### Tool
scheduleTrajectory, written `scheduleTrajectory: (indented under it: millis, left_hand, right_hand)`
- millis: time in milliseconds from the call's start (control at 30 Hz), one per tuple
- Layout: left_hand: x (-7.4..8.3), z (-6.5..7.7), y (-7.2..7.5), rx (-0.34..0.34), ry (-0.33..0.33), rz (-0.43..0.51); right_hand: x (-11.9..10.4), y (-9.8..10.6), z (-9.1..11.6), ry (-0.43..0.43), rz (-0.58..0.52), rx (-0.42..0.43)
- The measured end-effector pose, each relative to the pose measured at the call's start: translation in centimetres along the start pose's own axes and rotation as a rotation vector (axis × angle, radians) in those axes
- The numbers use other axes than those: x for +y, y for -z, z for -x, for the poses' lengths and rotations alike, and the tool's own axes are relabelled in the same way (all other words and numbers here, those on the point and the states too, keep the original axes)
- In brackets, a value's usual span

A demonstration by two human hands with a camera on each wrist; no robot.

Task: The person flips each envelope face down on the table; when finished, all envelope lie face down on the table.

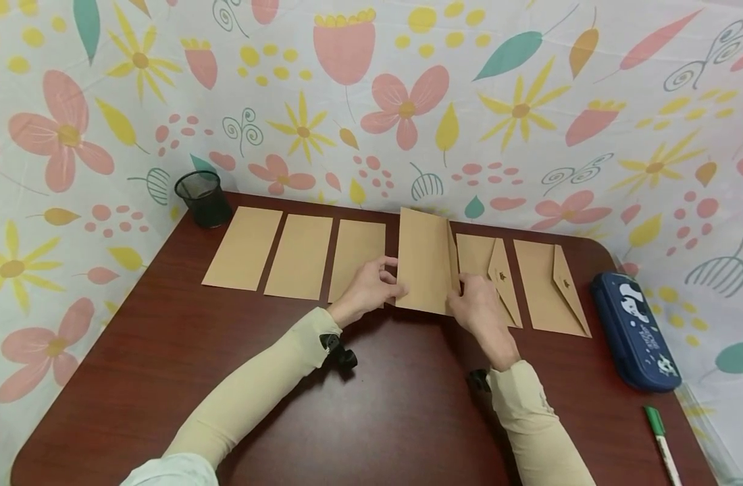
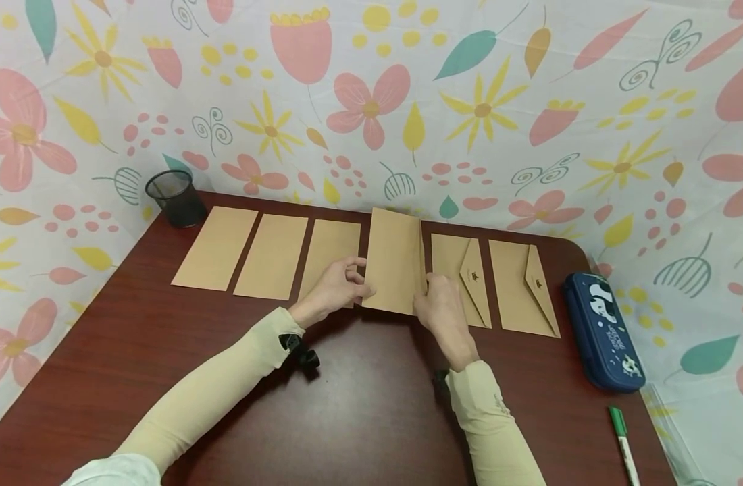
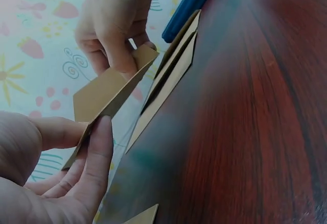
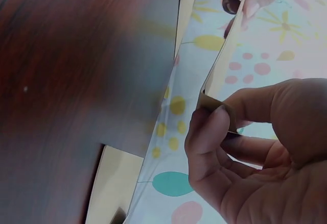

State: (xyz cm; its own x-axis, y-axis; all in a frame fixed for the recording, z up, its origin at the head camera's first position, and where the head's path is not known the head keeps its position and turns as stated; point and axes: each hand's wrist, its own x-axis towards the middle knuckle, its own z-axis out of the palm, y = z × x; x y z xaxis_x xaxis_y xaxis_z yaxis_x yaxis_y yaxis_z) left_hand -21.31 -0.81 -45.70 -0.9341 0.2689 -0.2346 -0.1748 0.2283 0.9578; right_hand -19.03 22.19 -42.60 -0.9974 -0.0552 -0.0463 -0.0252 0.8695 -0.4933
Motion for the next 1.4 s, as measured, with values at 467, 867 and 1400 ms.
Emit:
scheduleTrajectory:
  millis: [467, 867, 1400]
  left_hand:
    - [0.2, 0.5, -0.1, 0.006, -0.006, 0.103]
    - [0.0, 0.4, 0.0, 0.008, -0.02, 0.118]
    - [-0.3, 0.4, -0.3, 0.039, -0.032, 0.043]
  right_hand:
    - [1.4, -0.1, -0.1, 0.036, -0.161, -0.058]
    - [2.7, -0.4, -0.9, -0.01, -0.455, -0.168]
    - [2.6, 0.2, -0.6, -0.028, -0.592, -0.199]
